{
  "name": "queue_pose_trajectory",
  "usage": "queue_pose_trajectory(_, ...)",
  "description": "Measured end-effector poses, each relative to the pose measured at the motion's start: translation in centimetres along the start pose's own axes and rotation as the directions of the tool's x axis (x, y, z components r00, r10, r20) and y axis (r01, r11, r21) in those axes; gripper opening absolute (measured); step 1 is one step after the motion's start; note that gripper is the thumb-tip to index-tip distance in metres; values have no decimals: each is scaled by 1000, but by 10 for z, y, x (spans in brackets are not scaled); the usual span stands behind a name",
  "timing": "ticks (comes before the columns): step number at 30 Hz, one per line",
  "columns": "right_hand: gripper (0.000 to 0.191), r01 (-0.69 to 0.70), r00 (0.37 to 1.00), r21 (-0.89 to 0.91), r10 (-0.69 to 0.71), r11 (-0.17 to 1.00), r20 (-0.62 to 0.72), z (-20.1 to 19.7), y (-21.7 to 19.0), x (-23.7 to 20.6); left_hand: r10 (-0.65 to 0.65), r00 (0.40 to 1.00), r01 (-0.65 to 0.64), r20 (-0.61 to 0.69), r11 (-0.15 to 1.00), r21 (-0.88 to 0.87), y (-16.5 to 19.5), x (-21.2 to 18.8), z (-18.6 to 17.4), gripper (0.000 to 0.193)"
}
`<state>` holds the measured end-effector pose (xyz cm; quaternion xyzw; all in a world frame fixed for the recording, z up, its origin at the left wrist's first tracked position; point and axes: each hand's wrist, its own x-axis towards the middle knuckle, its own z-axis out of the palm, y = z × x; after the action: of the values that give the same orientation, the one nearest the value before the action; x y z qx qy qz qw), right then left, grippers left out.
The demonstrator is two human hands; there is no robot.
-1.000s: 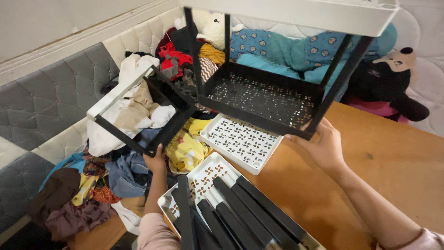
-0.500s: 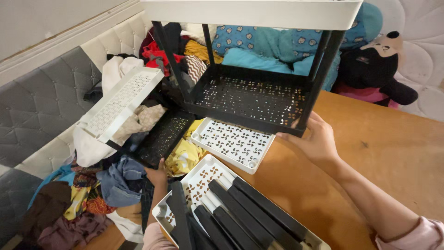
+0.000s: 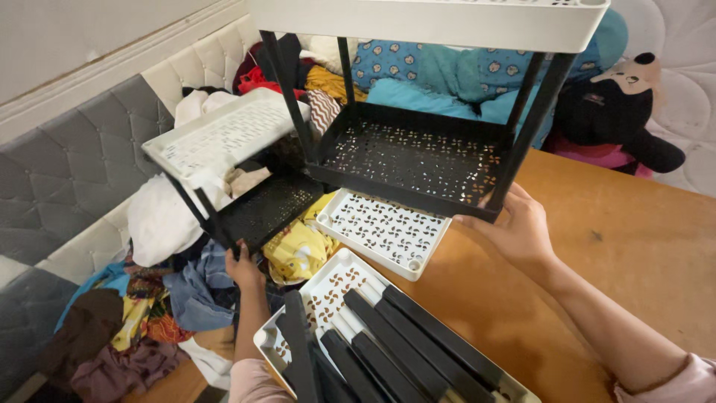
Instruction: The person wipes a perforated plastic tray with a cloth, then lifts the tray and fits it onto the black leg frame of a small two-tier shelf, pressing it into place. They then wipe the table surface and another white tray with the cloth.
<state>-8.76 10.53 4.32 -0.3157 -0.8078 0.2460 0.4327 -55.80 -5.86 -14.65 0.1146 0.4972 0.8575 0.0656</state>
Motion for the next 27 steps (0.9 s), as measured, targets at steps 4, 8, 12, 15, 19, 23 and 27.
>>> queue_pose_trajectory(4,35,18,1000,-31,-19,999,-25,1,1,-1,-27,999,23,40,994,107,-2,6,4,15)
queue_pose_trajectory(8,32,18,1000,-18,-18,1000,-18,1,-2,-2,-150,986,141,67,982,128,-8,2,-5,20)
queue_pose_trajectory(12,32,27,999,-39,-27,999,-17,-2,-7,-1,-245,963,237,114,968,76,-12,1,-9,37)
queue_pose_trajectory(15,31,-38,999,-38,37,999,-6,-2,-9,-1,-228,967,221,114,973,69,-12,0,-9,47)
queue_pose_trajectory(19,30,20,1000,-3,-20,1000,-13,-1,-9,-3,-244,968,241,63,969,49,-12,-3,-8,53)
queue_pose_trajectory(23,32,-59,998,-38,59,998,-3,-2,-7,-3,-215,976,209,17,963,169,-9,-6,-8,65)
queue_pose_trajectory(27,33,17,999,-25,-18,1000,-30,-4,-6,-3,209,976,-197,68,696,690,1,-11,-17,68)
